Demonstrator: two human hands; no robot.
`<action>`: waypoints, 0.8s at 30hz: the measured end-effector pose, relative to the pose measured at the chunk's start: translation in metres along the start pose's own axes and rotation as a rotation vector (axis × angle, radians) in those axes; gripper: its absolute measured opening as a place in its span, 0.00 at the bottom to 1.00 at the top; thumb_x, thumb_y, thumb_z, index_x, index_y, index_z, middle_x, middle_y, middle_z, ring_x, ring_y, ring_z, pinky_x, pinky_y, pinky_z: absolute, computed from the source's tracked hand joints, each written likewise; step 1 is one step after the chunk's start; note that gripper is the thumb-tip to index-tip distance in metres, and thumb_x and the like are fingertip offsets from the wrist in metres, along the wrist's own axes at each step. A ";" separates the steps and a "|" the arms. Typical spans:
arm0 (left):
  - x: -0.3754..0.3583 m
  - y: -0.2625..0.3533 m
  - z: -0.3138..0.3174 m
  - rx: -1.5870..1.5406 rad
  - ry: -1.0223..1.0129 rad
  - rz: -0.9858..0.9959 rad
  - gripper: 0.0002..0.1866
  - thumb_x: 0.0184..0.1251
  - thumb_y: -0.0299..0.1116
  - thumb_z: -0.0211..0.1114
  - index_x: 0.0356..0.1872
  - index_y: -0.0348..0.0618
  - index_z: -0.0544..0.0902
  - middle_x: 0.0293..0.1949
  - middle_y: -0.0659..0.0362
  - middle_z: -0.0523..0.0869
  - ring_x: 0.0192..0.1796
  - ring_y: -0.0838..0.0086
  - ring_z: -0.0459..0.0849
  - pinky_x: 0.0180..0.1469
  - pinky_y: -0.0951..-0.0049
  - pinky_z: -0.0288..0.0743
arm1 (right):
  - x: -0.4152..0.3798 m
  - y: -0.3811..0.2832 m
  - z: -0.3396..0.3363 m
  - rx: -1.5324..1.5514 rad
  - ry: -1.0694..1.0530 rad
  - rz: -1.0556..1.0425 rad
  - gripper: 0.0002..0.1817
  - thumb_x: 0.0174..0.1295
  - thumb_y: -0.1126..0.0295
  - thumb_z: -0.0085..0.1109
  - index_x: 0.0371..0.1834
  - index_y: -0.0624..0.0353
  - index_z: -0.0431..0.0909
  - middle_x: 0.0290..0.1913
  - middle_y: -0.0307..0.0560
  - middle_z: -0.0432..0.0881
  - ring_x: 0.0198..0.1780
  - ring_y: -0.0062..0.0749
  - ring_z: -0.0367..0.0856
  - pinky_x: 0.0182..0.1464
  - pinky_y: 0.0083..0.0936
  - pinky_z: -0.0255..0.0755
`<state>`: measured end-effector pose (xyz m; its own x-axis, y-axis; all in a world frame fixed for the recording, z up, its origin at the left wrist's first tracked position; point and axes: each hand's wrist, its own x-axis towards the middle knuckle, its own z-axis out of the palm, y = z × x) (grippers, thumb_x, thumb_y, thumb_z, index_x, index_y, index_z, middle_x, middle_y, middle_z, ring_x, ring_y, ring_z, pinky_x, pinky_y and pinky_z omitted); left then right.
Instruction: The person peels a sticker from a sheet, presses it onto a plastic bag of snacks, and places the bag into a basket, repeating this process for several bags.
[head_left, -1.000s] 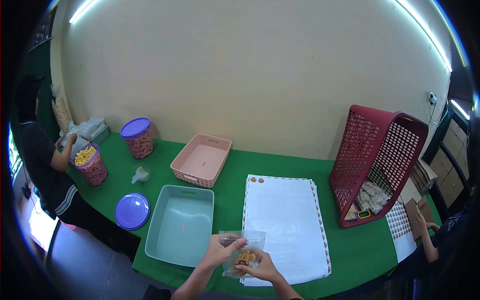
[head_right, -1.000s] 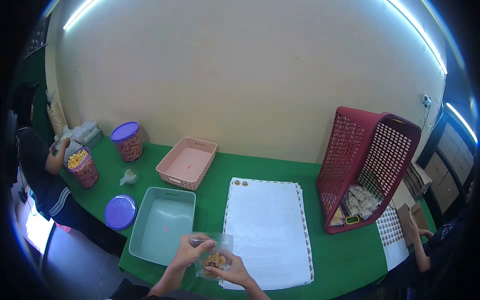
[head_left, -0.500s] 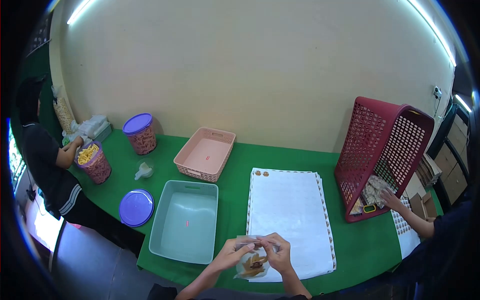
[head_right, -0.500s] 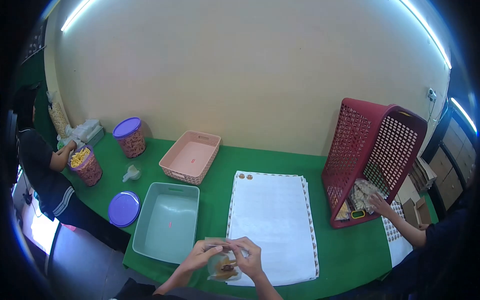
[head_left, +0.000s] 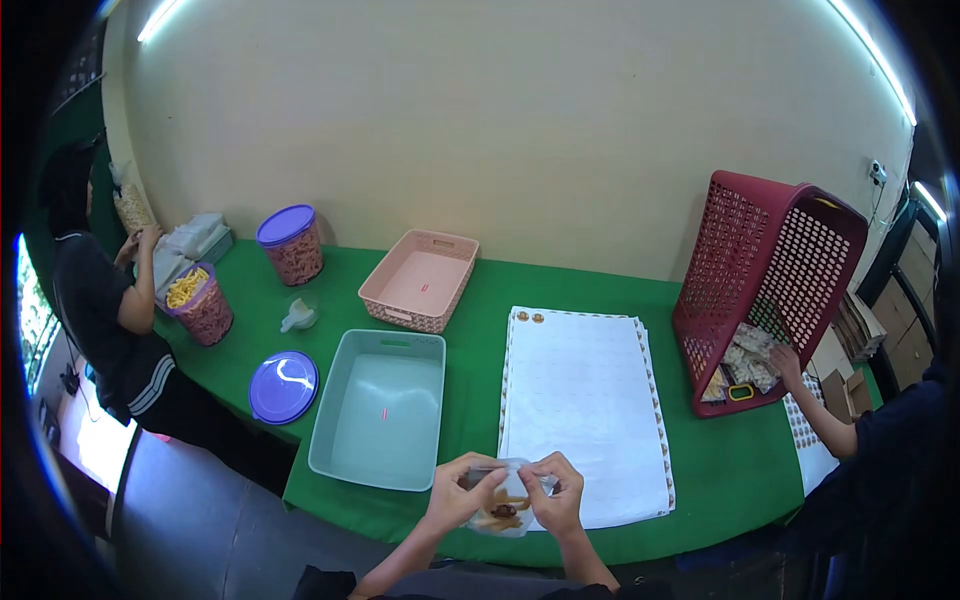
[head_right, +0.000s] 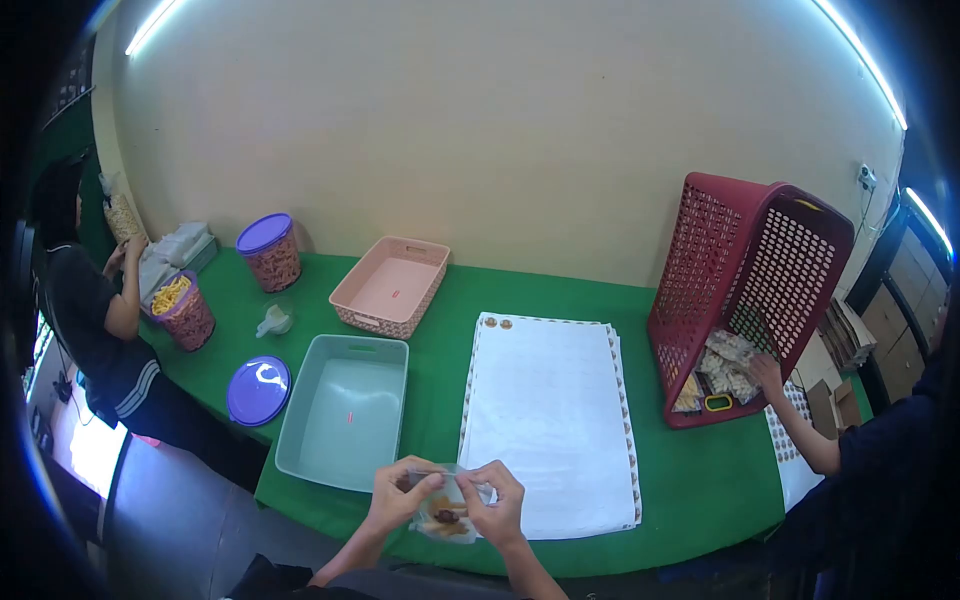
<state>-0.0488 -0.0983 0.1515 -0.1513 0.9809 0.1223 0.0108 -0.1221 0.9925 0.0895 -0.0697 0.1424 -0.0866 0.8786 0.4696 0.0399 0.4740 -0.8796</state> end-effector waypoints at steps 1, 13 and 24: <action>-0.002 0.005 -0.001 -0.076 -0.036 0.028 0.08 0.58 0.28 0.57 0.34 0.36 0.80 0.27 0.59 0.81 0.30 0.82 0.77 0.31 0.82 0.70 | -0.001 0.000 0.000 0.004 -0.004 0.002 0.03 0.47 0.79 0.60 0.22 0.63 0.75 0.24 0.44 0.75 0.26 0.23 0.71 0.29 0.16 0.62; -0.008 -0.006 -0.026 0.108 0.076 0.241 0.14 0.56 0.31 0.58 0.42 0.35 0.76 0.37 0.53 0.80 0.41 0.71 0.77 0.45 0.75 0.68 | -0.009 -0.009 0.005 0.018 -0.152 -0.003 0.09 0.54 0.77 0.52 0.38 0.66 0.76 0.35 0.50 0.78 0.35 0.30 0.76 0.39 0.20 0.68; 0.009 -0.008 -0.012 -0.104 -0.143 0.192 0.26 0.60 0.41 0.54 0.55 0.34 0.64 0.53 0.51 0.69 0.53 0.69 0.69 0.53 0.70 0.63 | 0.004 -0.014 0.024 0.003 -0.255 -0.172 0.17 0.58 0.66 0.44 0.45 0.65 0.73 0.50 0.56 0.70 0.56 0.37 0.63 0.56 0.30 0.56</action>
<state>-0.0625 -0.0907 0.1444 -0.0145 0.9488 0.3156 -0.0769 -0.3157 0.9457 0.0643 -0.0748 0.1548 -0.3387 0.7427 0.5776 -0.0001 0.6139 -0.7894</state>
